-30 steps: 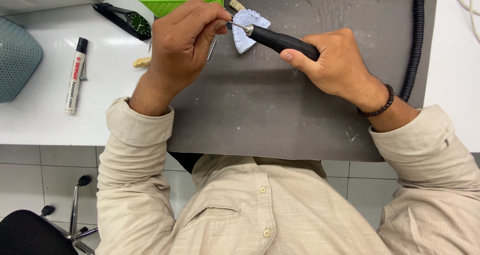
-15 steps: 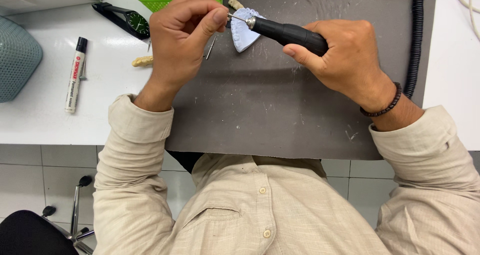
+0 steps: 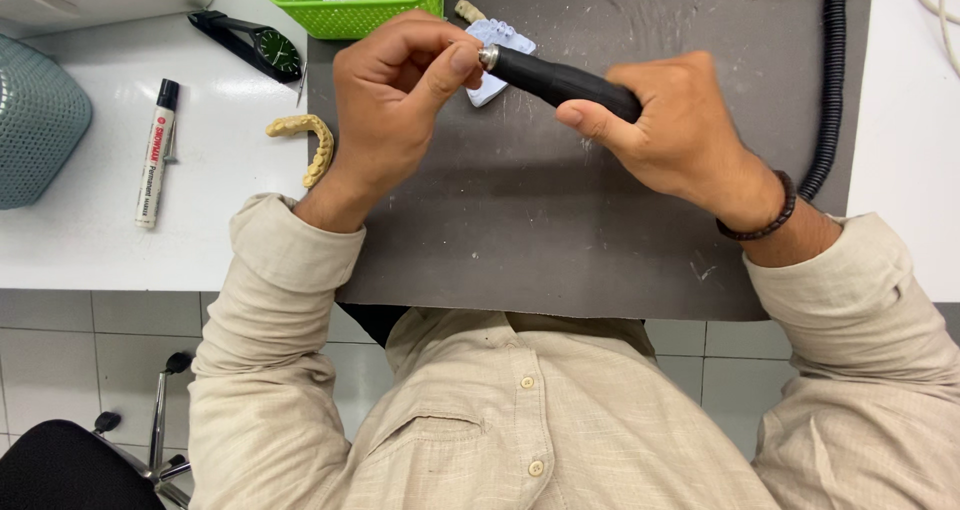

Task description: The person holds a dental bridge prosthesis and grinds and polishes it with a rotary tool, rotating the prosthesis in hand to work different surfaces. They briefly set it down to change the tool's bur, then resume grinding the prosthesis over the work mat.

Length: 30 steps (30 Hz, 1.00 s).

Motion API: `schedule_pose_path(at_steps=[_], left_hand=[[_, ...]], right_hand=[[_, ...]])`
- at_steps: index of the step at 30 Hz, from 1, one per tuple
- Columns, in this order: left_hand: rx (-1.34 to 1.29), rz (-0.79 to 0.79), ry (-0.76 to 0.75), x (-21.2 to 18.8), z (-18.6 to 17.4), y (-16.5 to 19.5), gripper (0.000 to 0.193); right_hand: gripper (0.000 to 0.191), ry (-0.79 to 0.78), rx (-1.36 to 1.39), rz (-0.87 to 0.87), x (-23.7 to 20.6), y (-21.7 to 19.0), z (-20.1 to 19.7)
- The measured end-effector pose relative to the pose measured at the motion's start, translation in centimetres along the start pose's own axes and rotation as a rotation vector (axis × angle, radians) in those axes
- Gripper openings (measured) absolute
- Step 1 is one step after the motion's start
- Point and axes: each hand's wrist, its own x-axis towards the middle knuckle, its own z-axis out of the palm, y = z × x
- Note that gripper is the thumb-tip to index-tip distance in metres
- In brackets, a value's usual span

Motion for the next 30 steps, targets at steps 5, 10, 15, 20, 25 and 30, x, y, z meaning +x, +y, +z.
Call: schedule_pose_path(at_steps=[5, 10, 15, 20, 25, 30], left_hand=[[-0.256, -0.12, -0.187, -0.7, 1.1, 0.1, 0.027], [-0.284, -0.326, -0.055, -0.6, 2.2, 0.2, 0.039], [-0.123, -0.069, -0.104, -0.3, 1.6, -0.1, 0.062], [0.187, 0.054, -0.151, -0.4, 1.3, -0.2, 0.05], [0.387, 0.063, -0.129, 0.1, 2.2, 0.5, 0.028], [0.453, 0.135, 0.049, -0.6, 1.2, -0.4, 0.019]], right_hand=[[0.042, -0.379, 0.571, 0.157, 0.2, -1.6, 0.2], [0.036, -0.122, 0.246, 0.009, 0.3, -2.8, 1.6], [0.034, 0.098, 0.221, -0.139, 0.0, -2.1, 1.6], [0.024, 0.318, 0.045, -0.195, 0.0, 1.3, -2.6], [0.021, 0.349, -0.365, -0.309, 0.5, 4.2, -4.9], [0.021, 0.372, -0.384, -0.326, -0.2, 6.3, -4.5]])
